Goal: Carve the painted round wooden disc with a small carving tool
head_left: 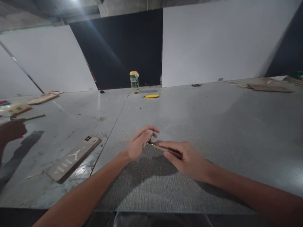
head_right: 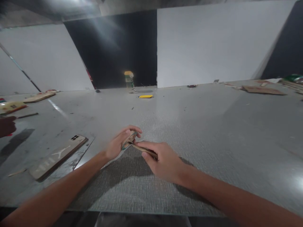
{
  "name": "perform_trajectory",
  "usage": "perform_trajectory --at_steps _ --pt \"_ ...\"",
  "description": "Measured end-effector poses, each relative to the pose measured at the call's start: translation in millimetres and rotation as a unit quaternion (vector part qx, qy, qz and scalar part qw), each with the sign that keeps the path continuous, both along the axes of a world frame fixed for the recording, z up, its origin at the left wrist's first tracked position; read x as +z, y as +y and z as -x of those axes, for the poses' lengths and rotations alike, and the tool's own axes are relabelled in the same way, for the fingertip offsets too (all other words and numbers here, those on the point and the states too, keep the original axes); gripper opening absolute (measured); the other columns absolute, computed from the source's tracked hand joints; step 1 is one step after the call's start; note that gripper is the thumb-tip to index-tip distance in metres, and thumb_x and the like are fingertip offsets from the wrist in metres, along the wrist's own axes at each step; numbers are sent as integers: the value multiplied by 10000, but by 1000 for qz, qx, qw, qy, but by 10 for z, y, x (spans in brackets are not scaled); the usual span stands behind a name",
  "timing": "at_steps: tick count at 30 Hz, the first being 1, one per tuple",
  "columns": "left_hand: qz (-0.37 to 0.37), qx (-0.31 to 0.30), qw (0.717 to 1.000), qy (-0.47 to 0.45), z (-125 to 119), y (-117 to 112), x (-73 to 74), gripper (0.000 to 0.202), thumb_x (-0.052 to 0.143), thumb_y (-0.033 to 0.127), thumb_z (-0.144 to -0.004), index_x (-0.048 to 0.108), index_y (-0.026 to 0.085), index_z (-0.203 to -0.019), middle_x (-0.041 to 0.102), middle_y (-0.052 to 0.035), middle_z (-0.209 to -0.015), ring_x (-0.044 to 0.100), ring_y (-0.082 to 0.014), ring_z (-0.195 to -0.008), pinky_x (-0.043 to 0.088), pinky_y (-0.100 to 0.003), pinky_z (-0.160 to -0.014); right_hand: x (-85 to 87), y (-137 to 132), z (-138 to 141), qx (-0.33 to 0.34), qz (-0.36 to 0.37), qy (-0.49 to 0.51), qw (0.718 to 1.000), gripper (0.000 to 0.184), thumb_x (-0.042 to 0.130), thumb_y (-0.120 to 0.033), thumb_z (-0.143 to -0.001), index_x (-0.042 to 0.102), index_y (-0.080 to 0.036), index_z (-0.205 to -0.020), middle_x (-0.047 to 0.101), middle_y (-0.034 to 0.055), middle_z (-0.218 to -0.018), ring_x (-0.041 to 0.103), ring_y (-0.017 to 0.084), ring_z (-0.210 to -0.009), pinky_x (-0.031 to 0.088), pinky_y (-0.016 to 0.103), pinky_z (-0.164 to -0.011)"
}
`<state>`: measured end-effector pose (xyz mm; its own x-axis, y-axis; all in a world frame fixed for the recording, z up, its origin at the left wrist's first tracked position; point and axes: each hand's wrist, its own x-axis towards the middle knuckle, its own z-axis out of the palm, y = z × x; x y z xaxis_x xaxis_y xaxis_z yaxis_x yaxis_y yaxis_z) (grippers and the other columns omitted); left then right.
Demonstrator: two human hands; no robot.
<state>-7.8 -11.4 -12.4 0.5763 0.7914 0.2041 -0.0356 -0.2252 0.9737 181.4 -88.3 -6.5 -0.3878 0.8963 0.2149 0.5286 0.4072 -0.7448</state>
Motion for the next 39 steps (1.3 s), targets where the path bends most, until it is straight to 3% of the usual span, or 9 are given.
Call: perform_trajectory --at_steps 4,9,13,20,25,32,36,39 --pt "-12 -31 999 38 -6 -19 -31 374 386 458 -910 601 181 -1040 567 -79 -981 513 -174 -811 389 -313 -751 -5 -1 -9 10 -7 1 1000 395 481 -144 -897 622 -221 -1257 731 45 -1011 599 121 -648 413 224 -567" --pt "17 -42 999 -14 -12 9 -22 361 389 431 -903 608 169 -1020 578 -83 -958 532 -183 -825 412 -316 -751 1 5 -5 -1 -12 -7 1000 398 479 -172 -903 608 -232 -1275 742 29 -917 527 102 -526 375 219 -498" --pt "27 -49 997 -47 12 42 16 305 451 399 -899 615 160 -995 591 -95 -986 570 -198 -899 443 -305 -750 12 -7 3 -12 -25 -4 1000 396 474 -193 -901 610 -223 -1271 738 54 -998 586 117 -581 408 220 -513" --pt "35 -50 997 -40 39 72 -7 358 468 443 -890 621 136 -995 632 -108 -866 583 -171 -756 457 -287 -663 32 -6 -20 -52 -91 -51 993 389 479 -184 -883 642 -211 -1235 746 51 -1031 589 109 -514 419 224 -479" --pt "35 -37 998 -21 37 78 -22 345 466 434 -894 617 142 -1001 626 -100 -876 577 -170 -781 447 -280 -668 23 4 -28 -57 -115 -71 989 384 496 -172 -873 650 -211 -1222 739 47 -1069 631 119 -572 458 225 -531" --pt "-21 -46 998 49 36 19 -23 358 434 437 -906 594 170 -1085 584 -76 -930 521 -166 -827 406 -289 -725 39 -16 -17 -54 -96 -95 989 383 477 -165 -880 659 -205 -1215 763 67 -933 586 107 -483 415 215 -471" --pt "9 -54 997 61 39 -16 -35 403 363 473 -924 568 197 -1134 576 -72 -954 509 -157 -789 395 -292 -719 29 -15 -23 -52 -89 -99 990 365 481 -165 -875 676 -188 -1183 758 57 -791 560 112 -460 395 218 -459" --pt "43 -76 995 45 36 -20 -37 422 359 491 -913 565 183 -1114 572 -72 -929 504 -154 -746 393 -292 -698 -5 -12 -28 -50 -95 -92 990 367 483 -156 -871 675 -199 -1181 761 56 -860 587 116 -503 416 222 -494"
